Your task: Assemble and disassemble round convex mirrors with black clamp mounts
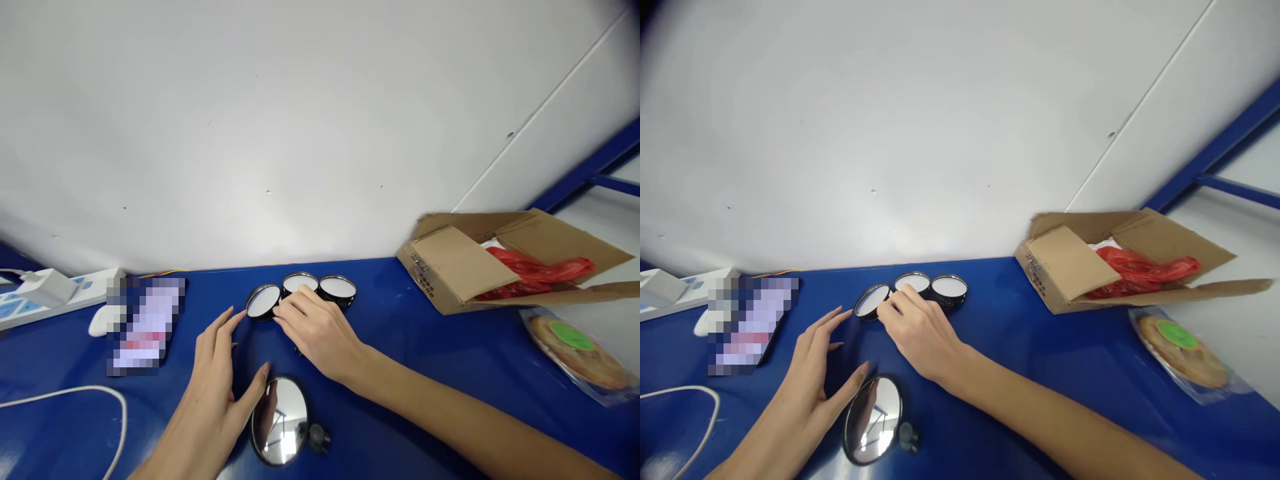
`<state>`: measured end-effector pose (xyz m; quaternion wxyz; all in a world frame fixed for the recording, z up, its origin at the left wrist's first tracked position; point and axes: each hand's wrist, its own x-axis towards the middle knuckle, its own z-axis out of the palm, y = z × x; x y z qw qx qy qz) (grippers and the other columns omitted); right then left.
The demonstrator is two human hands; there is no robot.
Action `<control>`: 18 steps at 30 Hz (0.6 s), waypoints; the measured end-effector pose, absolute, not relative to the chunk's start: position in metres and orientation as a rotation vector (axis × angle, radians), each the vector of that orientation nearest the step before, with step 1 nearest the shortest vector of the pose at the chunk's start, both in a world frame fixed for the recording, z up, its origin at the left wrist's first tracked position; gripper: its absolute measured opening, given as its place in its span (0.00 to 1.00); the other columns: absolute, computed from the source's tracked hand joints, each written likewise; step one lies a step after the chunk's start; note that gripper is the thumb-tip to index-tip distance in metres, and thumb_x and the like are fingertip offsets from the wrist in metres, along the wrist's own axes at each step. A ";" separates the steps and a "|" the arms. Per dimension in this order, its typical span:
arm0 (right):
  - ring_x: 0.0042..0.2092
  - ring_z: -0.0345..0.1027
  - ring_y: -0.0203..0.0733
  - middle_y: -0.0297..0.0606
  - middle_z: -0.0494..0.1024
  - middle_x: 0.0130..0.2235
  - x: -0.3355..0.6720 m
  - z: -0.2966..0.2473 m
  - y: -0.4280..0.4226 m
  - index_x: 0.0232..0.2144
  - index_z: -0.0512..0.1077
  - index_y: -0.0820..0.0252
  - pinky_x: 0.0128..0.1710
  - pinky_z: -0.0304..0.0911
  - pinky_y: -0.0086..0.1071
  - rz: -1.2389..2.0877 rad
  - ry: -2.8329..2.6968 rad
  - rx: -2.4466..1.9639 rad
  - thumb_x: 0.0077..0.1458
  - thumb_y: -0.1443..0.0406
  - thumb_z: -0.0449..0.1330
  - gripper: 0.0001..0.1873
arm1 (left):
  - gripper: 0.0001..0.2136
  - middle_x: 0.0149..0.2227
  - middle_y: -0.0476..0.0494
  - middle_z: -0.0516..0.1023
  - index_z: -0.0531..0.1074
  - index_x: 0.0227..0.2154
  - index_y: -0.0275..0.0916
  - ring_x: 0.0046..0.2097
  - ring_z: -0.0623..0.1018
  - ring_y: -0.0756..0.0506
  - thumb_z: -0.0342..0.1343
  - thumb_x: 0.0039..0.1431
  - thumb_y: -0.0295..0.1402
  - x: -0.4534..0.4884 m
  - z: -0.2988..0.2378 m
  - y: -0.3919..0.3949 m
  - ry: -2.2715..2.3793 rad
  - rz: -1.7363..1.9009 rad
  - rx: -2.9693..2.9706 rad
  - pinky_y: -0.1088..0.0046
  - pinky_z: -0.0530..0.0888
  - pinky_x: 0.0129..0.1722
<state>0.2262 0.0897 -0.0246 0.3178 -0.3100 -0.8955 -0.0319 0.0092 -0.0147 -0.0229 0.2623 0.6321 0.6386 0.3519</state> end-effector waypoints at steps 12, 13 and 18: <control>0.37 0.70 0.40 0.33 0.80 0.35 0.258 -0.003 0.040 0.40 0.77 0.58 0.38 0.63 0.36 0.168 -2.250 -0.892 0.80 0.67 0.58 0.12 | 0.34 0.66 0.41 0.80 0.67 0.72 0.57 0.65 0.83 0.31 0.73 0.67 0.38 -0.010 -0.002 -0.012 1.283 0.895 1.984 0.48 0.84 0.66; 0.34 0.68 0.38 0.31 0.77 0.33 0.264 -0.004 0.032 0.39 0.76 0.58 0.35 0.60 0.36 0.255 -2.281 -0.845 0.81 0.64 0.58 0.14 | 0.38 0.65 0.43 0.81 0.68 0.71 0.58 0.64 0.84 0.31 0.78 0.61 0.38 -0.012 0.002 -0.011 1.135 0.783 2.023 0.53 0.86 0.63; 0.28 0.58 0.38 0.30 0.70 0.27 0.281 -0.028 0.005 0.28 0.68 0.56 0.28 0.48 0.40 0.107 -2.418 -0.665 0.83 0.43 0.48 0.35 | 0.41 0.68 0.42 0.82 0.69 0.74 0.59 0.66 0.84 0.32 0.81 0.63 0.47 -0.010 0.002 -0.009 1.027 0.460 2.177 0.50 0.81 0.71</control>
